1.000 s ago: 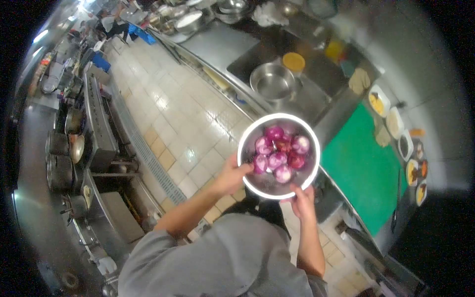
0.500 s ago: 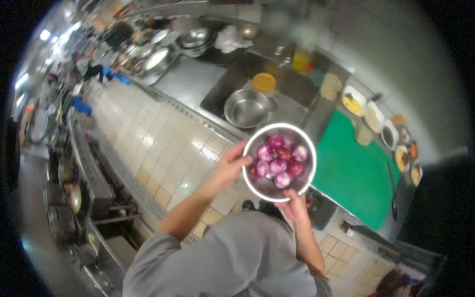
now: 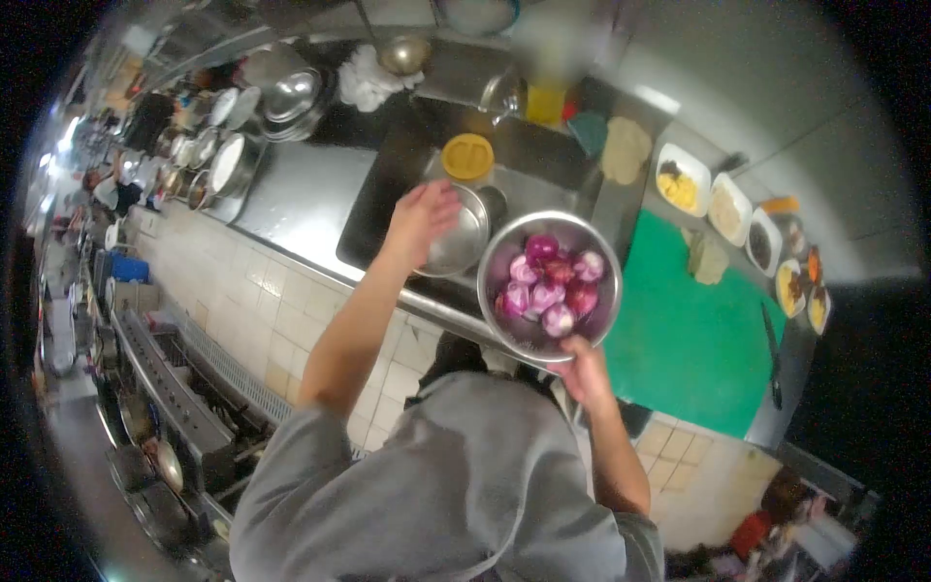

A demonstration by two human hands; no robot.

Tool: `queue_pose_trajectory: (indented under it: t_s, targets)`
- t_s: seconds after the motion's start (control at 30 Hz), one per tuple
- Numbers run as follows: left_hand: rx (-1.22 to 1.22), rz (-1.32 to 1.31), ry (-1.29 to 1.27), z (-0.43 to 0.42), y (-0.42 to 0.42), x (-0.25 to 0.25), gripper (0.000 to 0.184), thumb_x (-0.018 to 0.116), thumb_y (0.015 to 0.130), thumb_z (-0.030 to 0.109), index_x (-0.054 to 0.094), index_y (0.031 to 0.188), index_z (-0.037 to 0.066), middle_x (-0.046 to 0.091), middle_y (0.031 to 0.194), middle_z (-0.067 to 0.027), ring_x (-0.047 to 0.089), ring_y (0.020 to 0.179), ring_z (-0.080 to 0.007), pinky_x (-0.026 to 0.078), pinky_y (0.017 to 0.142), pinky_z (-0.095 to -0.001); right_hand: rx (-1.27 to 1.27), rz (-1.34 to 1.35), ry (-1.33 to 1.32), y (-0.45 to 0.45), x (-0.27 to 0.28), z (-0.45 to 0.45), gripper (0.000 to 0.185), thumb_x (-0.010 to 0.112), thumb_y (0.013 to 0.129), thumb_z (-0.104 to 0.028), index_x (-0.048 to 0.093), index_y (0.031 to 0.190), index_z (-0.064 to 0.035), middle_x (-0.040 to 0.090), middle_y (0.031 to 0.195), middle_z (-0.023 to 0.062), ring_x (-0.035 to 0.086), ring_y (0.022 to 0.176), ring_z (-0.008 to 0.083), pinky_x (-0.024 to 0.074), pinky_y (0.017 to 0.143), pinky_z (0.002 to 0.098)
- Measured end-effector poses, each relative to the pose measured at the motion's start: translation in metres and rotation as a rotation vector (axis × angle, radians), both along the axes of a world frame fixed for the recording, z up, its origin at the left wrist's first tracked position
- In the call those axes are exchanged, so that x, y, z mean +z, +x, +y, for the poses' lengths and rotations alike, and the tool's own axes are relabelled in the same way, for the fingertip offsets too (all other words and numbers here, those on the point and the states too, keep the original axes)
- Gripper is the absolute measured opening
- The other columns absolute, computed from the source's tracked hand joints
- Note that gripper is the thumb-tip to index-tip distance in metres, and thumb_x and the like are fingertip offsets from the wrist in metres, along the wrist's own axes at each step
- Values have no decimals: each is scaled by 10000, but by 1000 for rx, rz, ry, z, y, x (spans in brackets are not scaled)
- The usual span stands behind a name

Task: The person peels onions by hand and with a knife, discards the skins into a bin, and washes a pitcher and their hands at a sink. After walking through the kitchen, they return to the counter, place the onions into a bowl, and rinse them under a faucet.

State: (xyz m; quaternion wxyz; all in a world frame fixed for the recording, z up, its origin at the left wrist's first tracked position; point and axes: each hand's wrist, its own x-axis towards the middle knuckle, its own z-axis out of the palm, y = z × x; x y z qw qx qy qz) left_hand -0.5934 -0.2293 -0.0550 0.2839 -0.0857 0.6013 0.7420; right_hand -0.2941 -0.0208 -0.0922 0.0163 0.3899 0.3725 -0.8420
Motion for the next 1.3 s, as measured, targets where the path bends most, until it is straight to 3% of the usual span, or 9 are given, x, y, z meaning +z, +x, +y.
queue_pose_trajectory:
  t_s: [0.3,0.6,0.67,0.93,1.0,1.07,1.17,1.23,1.3]
  targets:
    - [-24,-270,183,100,-152,-120,470,504,1055,318,440,1391,-5,546,1321,-230,596,1185,-346,486,1049,-453,-338,-150,-4,-39,-9,-57,423,552,826,-3,471,1231,88,620,1038,187,697,768,288,658,549,349]
    - [52,-461,556,195,-169,-173,325,534,1042,353,608,1176,66,658,1196,-79,581,1206,-242,490,1026,-410,-480,-201,-24,-80,-21,-65,426,572,839,-27,456,1234,79,616,1023,181,683,764,292,632,531,377]
    - [52,-452,845,192,-171,-196,328,492,1052,399,606,1179,119,650,1231,-32,548,1253,-232,464,1049,-413,-434,-316,-29,-99,-20,-61,460,573,847,-35,429,1271,73,606,1017,169,679,758,288,632,521,380]
    - [-40,-574,575,213,-187,-206,344,495,1055,378,538,1264,109,616,1212,-61,534,1234,-257,441,1029,-424,-343,-255,-46,-134,-40,-39,423,564,862,-22,426,1257,38,580,1010,144,653,798,252,616,556,379]
    - [-137,-551,209,206,-201,-216,251,556,1027,288,633,1124,70,654,1214,-76,583,1186,-287,478,990,-477,-341,-267,3,-145,-38,-37,215,580,858,-56,578,1059,19,633,919,119,677,767,235,597,547,361]
    - [-163,-254,46,190,-195,-133,319,621,966,118,593,1261,0,625,1304,-135,610,1164,-304,500,1007,-439,-342,-276,-6,-154,-46,-34,276,582,859,-56,559,1120,31,631,965,116,671,786,225,601,549,357]
    - [-237,138,6,165,-179,-91,367,652,946,91,588,1293,-12,643,1285,-143,636,1128,-258,508,1002,-370,-233,-222,17,-178,-51,-27,407,594,865,-53,499,1249,43,629,994,107,658,805,214,608,563,340]
    - [-548,753,-283,151,-157,-70,404,656,950,98,580,1333,-7,665,1269,-149,651,1129,-219,518,976,-327,-183,-187,10,-197,-58,-28,448,582,875,-60,473,1300,25,604,1124,141,644,932,238,617,604,346]
    - [-803,752,-382,140,-146,-53,601,765,865,317,572,1386,89,645,1292,-185,629,1193,-245,497,1009,-368,-125,-156,-9,-216,-61,-29,505,573,881,-72,435,1361,11,576,1222,165,625,1028,266,626,637,353]
